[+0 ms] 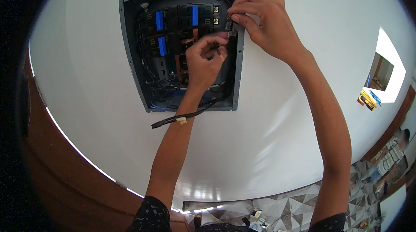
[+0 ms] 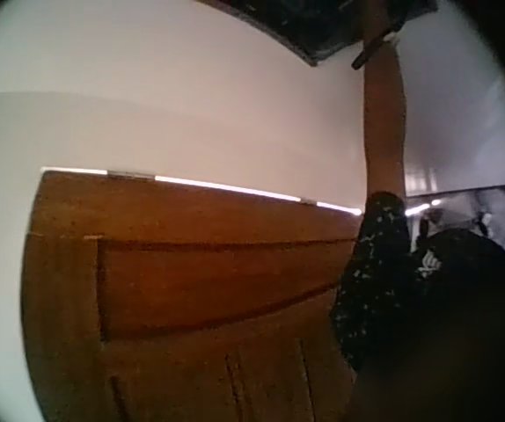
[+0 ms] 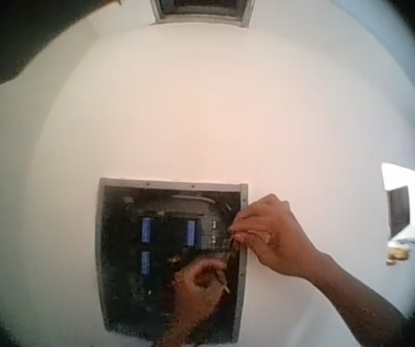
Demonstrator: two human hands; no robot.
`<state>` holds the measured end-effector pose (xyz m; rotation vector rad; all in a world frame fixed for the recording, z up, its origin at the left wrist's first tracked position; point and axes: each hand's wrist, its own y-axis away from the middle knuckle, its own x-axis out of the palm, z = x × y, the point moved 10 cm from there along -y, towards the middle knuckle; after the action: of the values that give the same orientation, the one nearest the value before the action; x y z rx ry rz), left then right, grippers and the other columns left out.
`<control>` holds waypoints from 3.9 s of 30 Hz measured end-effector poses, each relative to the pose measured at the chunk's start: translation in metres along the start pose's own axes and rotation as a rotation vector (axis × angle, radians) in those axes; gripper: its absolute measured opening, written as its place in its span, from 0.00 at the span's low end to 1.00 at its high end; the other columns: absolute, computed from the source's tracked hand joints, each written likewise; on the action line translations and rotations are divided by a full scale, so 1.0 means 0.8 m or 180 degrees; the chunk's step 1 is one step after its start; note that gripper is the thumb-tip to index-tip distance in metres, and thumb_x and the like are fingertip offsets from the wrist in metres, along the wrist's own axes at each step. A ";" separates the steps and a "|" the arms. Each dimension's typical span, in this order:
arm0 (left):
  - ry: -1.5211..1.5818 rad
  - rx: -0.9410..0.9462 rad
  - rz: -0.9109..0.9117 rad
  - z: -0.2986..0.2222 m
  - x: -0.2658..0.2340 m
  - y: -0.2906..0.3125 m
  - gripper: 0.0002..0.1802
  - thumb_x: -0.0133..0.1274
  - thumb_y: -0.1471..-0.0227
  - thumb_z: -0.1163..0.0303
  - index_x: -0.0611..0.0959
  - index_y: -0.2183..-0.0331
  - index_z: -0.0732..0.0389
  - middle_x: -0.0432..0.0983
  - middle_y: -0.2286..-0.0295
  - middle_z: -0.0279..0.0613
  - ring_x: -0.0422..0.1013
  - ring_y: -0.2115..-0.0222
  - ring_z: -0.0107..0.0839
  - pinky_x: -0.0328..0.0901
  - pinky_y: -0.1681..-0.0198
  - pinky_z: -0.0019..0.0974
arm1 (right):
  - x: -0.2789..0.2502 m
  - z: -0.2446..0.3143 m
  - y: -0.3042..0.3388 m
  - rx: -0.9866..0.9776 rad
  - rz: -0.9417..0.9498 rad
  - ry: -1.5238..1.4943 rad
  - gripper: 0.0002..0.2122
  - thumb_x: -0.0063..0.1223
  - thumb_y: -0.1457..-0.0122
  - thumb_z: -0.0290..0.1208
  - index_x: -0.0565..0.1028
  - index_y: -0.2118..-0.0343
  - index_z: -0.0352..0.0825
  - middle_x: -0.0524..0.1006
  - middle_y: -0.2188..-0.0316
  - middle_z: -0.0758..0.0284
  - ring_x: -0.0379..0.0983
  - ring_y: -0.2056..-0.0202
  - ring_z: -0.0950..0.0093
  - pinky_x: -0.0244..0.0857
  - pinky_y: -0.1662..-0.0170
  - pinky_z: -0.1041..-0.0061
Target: Wiring and installing a circuit breaker into an electrical panel.
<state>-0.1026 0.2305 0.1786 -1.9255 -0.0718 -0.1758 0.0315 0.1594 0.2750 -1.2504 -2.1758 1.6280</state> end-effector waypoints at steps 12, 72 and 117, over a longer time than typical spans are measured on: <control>-0.0593 -0.0198 -0.0141 -0.003 0.007 0.000 0.08 0.58 0.49 0.75 0.83 0.64 0.66 0.80 0.68 0.40 0.77 0.69 0.24 0.70 0.65 0.27 | 0.007 0.002 -0.019 -0.0283 -0.0145 0.0756 0.05 0.64 0.49 0.26 0.83 0.68 0.36 0.72 0.66 0.72 0.66 0.57 0.72 0.53 0.50 0.70; -0.4806 0.0420 0.2469 -0.122 0.079 -0.134 0.19 0.55 0.45 0.53 0.89 0.62 0.57 0.83 0.72 0.46 0.79 0.73 0.38 0.72 0.63 0.38 | 0.009 -0.010 0.028 0.0265 -0.1673 0.0269 0.08 0.68 0.58 0.29 0.81 0.73 0.39 0.66 0.46 0.65 0.57 0.45 0.62 0.49 0.45 0.57; -0.2954 -0.2254 0.2594 -0.089 0.079 -0.072 0.19 0.55 0.41 0.55 0.85 0.62 0.63 0.82 0.70 0.34 0.71 0.74 0.17 0.67 0.69 0.23 | 0.005 -0.012 0.079 0.0816 -0.1904 -0.0534 0.04 0.62 0.58 0.23 0.83 0.77 0.40 0.71 0.52 0.70 0.60 0.47 0.67 0.46 0.46 0.61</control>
<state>-0.0543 0.1824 0.2663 -2.3986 0.1864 1.3987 0.0674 0.1735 0.2236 -0.3495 -2.0571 1.7008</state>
